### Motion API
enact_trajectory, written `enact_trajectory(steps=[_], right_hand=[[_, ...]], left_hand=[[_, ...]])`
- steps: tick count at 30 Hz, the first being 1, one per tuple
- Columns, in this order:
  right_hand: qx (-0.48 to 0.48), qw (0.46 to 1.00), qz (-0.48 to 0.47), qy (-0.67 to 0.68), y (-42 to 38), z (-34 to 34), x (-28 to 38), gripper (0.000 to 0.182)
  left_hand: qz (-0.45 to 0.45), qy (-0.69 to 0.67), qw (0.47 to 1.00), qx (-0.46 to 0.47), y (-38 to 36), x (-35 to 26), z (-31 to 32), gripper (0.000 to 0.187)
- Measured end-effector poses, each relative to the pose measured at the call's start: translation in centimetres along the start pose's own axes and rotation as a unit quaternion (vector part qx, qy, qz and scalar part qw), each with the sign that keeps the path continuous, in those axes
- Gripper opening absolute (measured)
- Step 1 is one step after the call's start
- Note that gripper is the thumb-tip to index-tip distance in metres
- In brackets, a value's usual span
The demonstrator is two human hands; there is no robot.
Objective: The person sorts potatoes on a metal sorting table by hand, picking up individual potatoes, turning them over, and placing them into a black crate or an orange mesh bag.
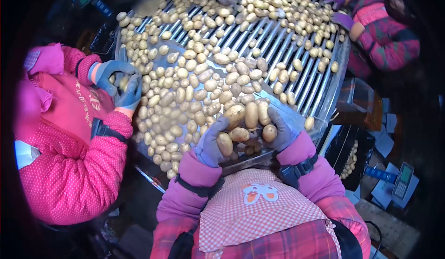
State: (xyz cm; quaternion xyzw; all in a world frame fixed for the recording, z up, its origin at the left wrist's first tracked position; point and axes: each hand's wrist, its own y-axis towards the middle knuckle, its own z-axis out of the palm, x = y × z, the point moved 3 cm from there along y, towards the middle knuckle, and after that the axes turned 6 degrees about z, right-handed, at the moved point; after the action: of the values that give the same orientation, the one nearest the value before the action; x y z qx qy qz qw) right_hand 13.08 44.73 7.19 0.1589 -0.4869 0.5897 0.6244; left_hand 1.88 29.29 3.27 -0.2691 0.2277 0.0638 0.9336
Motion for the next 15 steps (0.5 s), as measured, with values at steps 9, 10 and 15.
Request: enact_trajectory(steps=[9,10,15], right_hand=[[0.038,0.991,0.016,-0.13,-3.1,-3.9,0.4,0.047],[0.035,0.984,-0.048,-0.166,-2.7,-6.0,-1.4,0.051],[0.008,1.0,0.013,-0.023,-8.4,-12.3,-2.3,0.055]], left_hand=[[-0.005,0.069,0.997,0.034,-0.9,1.2,4.3,0.053],[0.001,0.124,0.992,0.03,-0.3,1.6,4.9,0.054],[-0.057,0.141,0.985,0.081,2.4,5.7,12.4,0.062]])
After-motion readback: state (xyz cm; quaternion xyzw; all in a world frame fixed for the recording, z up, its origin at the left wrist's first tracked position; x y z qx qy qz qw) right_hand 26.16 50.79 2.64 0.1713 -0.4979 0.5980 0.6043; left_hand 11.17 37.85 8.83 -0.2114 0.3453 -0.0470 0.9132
